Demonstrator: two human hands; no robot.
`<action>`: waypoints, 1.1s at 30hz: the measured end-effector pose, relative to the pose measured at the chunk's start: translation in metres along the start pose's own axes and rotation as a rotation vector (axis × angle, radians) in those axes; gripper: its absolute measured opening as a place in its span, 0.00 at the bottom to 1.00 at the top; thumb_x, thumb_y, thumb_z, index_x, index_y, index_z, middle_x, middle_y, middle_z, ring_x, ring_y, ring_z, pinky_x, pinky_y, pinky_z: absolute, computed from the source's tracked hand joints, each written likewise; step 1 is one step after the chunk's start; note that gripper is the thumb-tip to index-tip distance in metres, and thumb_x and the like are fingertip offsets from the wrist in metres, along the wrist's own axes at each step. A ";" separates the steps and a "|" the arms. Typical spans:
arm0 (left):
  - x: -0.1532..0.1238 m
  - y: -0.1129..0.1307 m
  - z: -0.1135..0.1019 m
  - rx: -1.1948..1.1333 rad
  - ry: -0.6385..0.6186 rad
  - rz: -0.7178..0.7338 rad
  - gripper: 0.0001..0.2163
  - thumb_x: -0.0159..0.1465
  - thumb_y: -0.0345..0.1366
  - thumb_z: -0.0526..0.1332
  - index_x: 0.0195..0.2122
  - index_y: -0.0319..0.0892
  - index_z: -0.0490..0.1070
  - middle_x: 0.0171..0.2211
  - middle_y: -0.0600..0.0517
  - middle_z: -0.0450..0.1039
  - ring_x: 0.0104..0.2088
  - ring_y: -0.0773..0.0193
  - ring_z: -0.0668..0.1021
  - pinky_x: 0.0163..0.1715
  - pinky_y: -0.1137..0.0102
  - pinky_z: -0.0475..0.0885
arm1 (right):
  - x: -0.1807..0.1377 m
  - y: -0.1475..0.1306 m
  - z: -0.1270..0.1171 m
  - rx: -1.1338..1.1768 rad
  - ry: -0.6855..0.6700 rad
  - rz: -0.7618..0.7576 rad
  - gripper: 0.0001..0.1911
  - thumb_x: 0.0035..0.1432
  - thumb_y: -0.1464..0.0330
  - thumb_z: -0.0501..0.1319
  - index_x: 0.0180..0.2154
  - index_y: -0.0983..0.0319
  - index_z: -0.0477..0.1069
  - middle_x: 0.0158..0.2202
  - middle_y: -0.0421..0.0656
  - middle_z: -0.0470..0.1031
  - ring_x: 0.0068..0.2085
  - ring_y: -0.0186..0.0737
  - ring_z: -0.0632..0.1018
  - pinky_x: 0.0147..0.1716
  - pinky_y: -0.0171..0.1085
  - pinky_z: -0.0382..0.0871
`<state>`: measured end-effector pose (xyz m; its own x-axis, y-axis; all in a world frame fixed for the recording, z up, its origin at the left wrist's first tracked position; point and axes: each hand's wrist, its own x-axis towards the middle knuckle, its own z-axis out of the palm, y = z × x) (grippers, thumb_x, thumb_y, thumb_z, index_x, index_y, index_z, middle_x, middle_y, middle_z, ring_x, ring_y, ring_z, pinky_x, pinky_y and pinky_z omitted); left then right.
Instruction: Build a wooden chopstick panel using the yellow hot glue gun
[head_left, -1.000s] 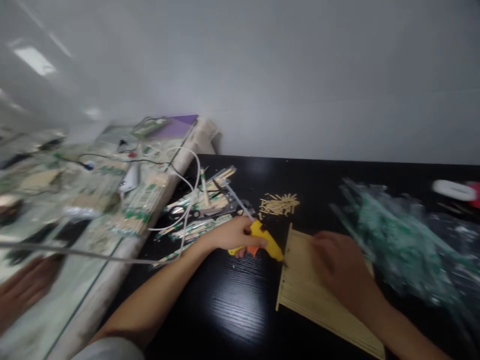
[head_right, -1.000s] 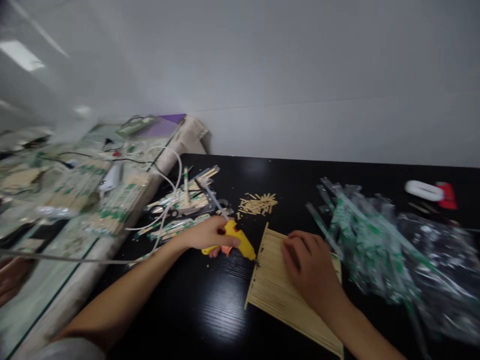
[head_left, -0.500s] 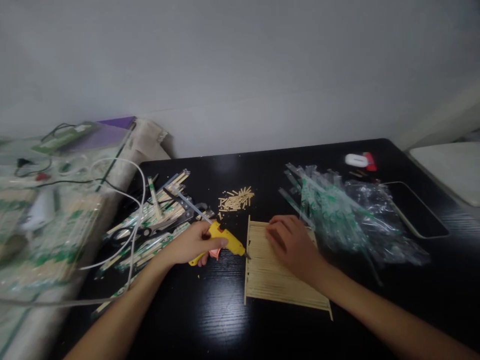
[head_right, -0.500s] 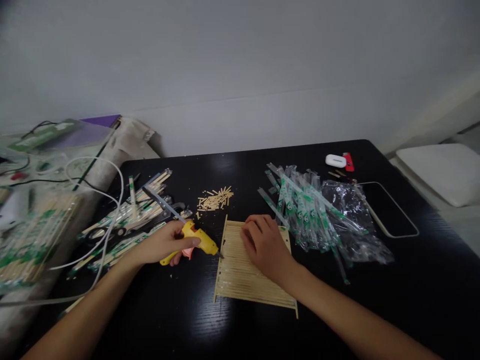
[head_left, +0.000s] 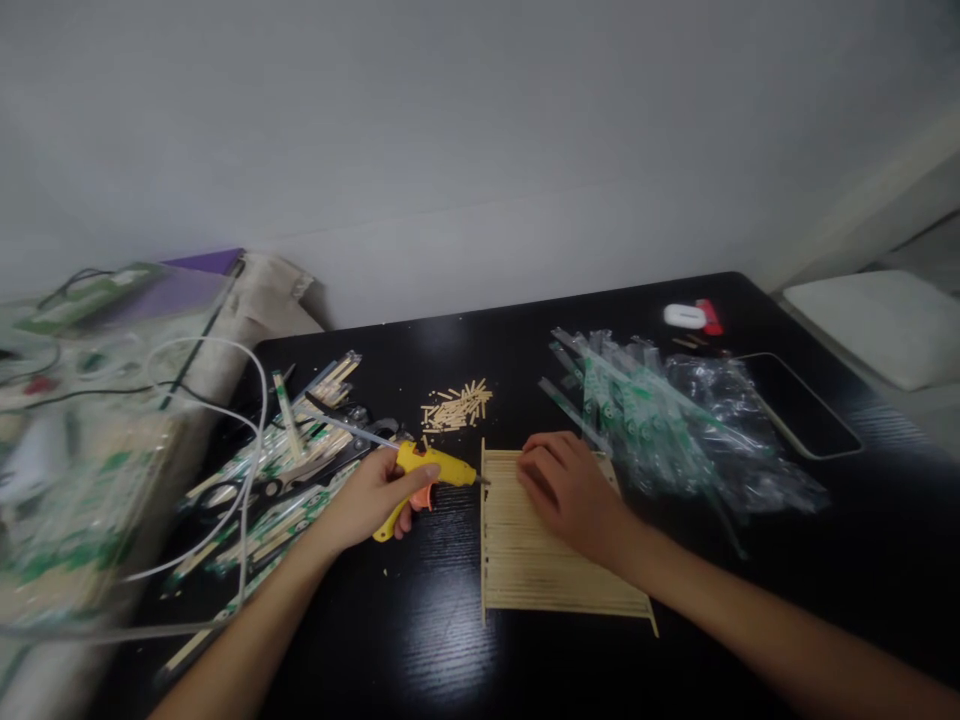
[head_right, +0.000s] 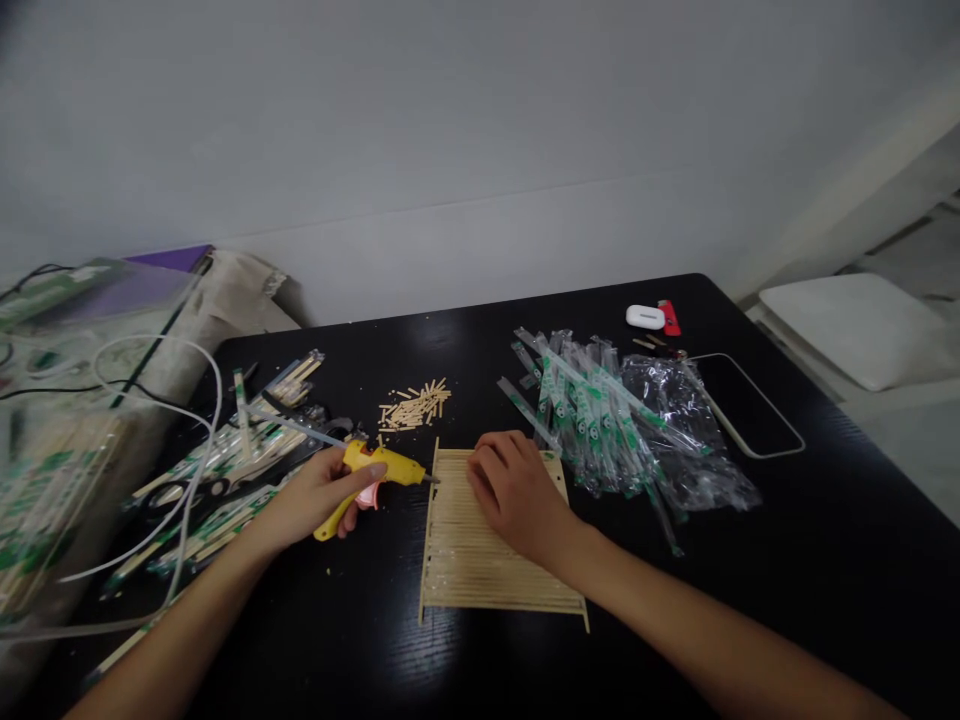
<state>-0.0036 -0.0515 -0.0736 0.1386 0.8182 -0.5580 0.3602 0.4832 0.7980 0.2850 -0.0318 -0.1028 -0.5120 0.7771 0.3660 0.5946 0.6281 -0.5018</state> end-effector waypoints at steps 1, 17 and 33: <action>0.000 0.000 0.000 0.000 -0.002 -0.001 0.22 0.62 0.57 0.64 0.28 0.42 0.68 0.14 0.55 0.71 0.13 0.67 0.74 0.12 0.77 0.66 | 0.000 0.000 0.000 0.003 -0.005 0.002 0.05 0.69 0.72 0.57 0.40 0.60 0.71 0.44 0.49 0.75 0.46 0.49 0.74 0.46 0.49 0.71; -0.003 0.003 -0.009 0.018 -0.108 0.001 0.21 0.62 0.55 0.65 0.27 0.40 0.70 0.18 0.55 0.72 0.14 0.70 0.73 0.13 0.77 0.67 | 0.000 0.000 -0.001 0.037 -0.020 0.017 0.04 0.68 0.72 0.58 0.40 0.60 0.71 0.44 0.48 0.75 0.46 0.48 0.73 0.48 0.49 0.71; -0.004 -0.001 -0.009 0.036 -0.054 -0.027 0.21 0.60 0.56 0.66 0.30 0.42 0.67 0.15 0.57 0.70 0.13 0.68 0.72 0.12 0.76 0.65 | 0.001 -0.001 -0.001 0.035 -0.025 0.031 0.03 0.69 0.72 0.58 0.40 0.61 0.70 0.44 0.48 0.74 0.47 0.48 0.72 0.48 0.49 0.69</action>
<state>-0.0124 -0.0520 -0.0702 0.1776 0.7862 -0.5919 0.3974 0.4929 0.7740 0.2842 -0.0315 -0.1006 -0.5089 0.7949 0.3304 0.5889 0.6014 -0.5399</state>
